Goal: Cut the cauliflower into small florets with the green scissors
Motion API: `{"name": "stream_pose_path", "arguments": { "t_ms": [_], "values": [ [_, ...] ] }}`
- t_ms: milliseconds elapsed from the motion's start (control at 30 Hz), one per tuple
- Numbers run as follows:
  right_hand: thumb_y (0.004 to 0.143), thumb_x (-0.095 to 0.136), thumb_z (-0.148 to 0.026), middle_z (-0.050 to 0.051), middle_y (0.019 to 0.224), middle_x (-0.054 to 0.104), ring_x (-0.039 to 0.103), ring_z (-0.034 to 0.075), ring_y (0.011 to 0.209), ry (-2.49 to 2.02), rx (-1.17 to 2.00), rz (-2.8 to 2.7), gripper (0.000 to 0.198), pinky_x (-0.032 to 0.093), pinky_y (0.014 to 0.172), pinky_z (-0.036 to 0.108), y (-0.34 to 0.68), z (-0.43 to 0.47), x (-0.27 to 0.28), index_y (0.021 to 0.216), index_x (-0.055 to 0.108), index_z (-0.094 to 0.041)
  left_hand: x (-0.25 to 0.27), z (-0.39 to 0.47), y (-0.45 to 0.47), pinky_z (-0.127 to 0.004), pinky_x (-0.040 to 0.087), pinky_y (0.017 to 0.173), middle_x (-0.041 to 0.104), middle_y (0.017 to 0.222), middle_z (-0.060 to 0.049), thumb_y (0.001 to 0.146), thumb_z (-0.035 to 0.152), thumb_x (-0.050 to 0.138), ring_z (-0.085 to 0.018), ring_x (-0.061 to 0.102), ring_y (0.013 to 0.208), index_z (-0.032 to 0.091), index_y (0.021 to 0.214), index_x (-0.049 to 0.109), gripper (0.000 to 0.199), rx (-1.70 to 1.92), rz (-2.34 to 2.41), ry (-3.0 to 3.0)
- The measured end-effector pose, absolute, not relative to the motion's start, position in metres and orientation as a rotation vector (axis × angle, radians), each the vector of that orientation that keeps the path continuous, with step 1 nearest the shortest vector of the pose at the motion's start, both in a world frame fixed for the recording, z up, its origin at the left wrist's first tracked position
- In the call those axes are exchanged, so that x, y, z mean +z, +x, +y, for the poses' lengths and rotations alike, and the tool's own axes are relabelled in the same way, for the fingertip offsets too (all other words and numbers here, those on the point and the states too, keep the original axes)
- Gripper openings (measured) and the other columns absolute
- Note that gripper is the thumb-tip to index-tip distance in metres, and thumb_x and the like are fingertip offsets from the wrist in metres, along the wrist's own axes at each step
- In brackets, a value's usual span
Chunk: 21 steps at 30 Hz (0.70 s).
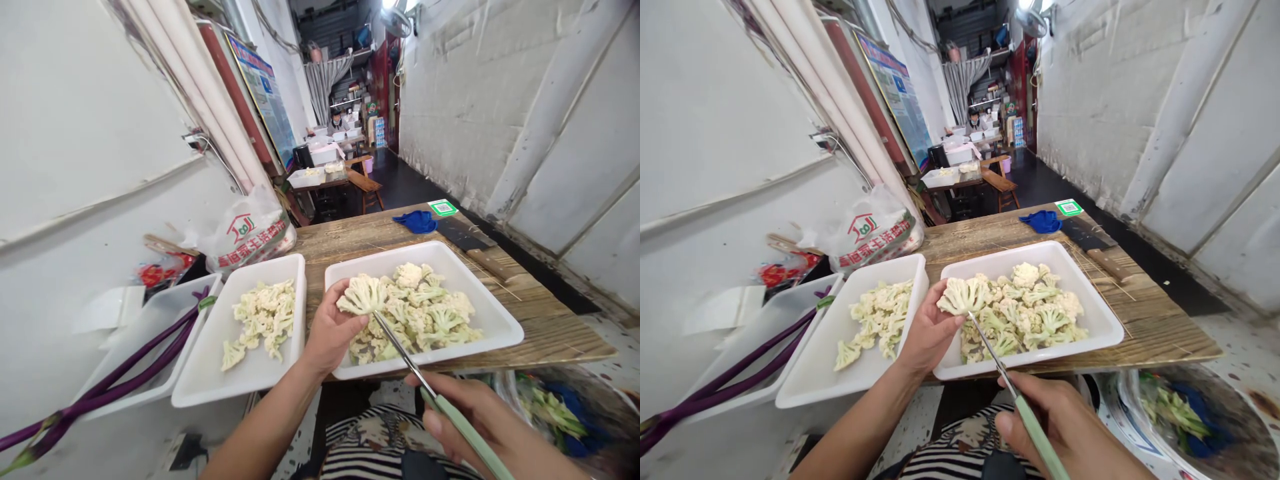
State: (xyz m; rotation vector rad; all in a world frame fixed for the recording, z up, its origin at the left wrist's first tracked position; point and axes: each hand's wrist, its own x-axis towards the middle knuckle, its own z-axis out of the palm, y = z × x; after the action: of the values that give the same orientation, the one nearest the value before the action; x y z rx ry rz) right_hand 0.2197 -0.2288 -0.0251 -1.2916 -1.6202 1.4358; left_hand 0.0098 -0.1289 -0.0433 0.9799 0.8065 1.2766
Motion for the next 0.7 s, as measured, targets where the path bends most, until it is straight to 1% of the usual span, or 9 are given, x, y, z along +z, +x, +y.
{"name": "stream_pose_path", "arguments": {
  "t_ms": [67,167,233,333,500,600,700],
  "values": [
    [0.079,0.067,-0.051,0.004,0.074,0.073,0.068,0.03,0.069,-1.266,1.378,-1.683,0.044,0.057,0.064,0.039,0.22,-0.227,-0.024,0.119,0.069,-0.032,-0.044,-0.13,0.01,-0.03,0.046,0.094,0.059,0.11,-0.001,0.059,0.025,0.083,-0.016,0.059,0.101,0.026,0.112,0.049,0.064,1.305,0.81,1.042],
    [0.082,0.064,-0.049,0.006,0.095,0.076,0.069,0.033,0.087,-1.27,1.269,-1.757,0.042,0.057,0.075,0.04,0.22,-0.226,-0.023,0.12,0.068,-0.032,-0.044,-0.131,0.01,-0.028,0.046,0.09,0.056,0.111,-0.001,0.061,0.029,0.082,-0.016,0.057,0.099,0.027,0.11,0.049,0.059,1.328,0.825,1.117],
    [0.082,0.064,-0.049,0.007,0.107,0.074,0.067,0.036,0.097,-1.301,1.237,-1.785,0.042,0.056,0.079,0.041,0.221,-0.226,-0.023,0.12,0.069,-0.031,-0.044,-0.131,0.01,-0.028,0.046,0.09,0.055,0.114,-0.002,0.062,0.031,0.082,-0.016,0.057,0.099,0.027,0.111,0.048,0.059,1.319,0.826,1.151],
    [0.082,0.064,-0.051,0.008,0.112,0.073,0.065,0.037,0.104,-1.322,1.266,-1.801,0.043,0.056,0.082,0.043,0.224,-0.229,-0.026,0.12,0.069,-0.031,-0.045,-0.131,0.008,-0.029,0.046,0.091,0.055,0.116,-0.003,0.063,0.031,0.081,-0.017,0.056,0.101,0.027,0.112,0.048,0.059,1.303,0.818,1.203],
    [0.083,0.064,-0.052,0.009,0.126,0.067,0.057,0.039,0.117,-1.392,1.245,-1.802,0.052,0.049,0.096,0.049,0.226,-0.233,-0.035,0.129,0.063,-0.031,-0.044,-0.13,0.005,-0.031,0.046,0.092,0.055,0.121,-0.005,0.064,0.025,0.08,-0.02,0.054,0.109,0.025,0.11,0.05,0.055,1.315,0.832,1.273],
    [0.085,0.06,-0.053,0.009,0.125,0.067,0.055,0.039,0.121,-1.405,1.276,-1.822,0.052,0.047,0.099,0.051,0.225,-0.234,-0.036,0.132,0.061,-0.031,-0.043,-0.13,0.005,-0.03,0.046,0.092,0.056,0.119,-0.005,0.065,0.021,0.079,-0.02,0.054,0.109,0.025,0.11,0.05,0.053,1.323,0.866,1.302],
    [0.085,0.061,-0.051,0.008,0.126,0.067,0.053,0.038,0.123,-1.383,1.297,-1.818,0.051,0.047,0.099,0.05,0.226,-0.235,-0.038,0.132,0.06,-0.032,-0.043,-0.13,0.006,-0.03,0.046,0.092,0.056,0.117,-0.005,0.064,0.02,0.079,-0.02,0.054,0.109,0.024,0.108,0.05,0.052,1.338,0.879,1.312]
  ]
}}
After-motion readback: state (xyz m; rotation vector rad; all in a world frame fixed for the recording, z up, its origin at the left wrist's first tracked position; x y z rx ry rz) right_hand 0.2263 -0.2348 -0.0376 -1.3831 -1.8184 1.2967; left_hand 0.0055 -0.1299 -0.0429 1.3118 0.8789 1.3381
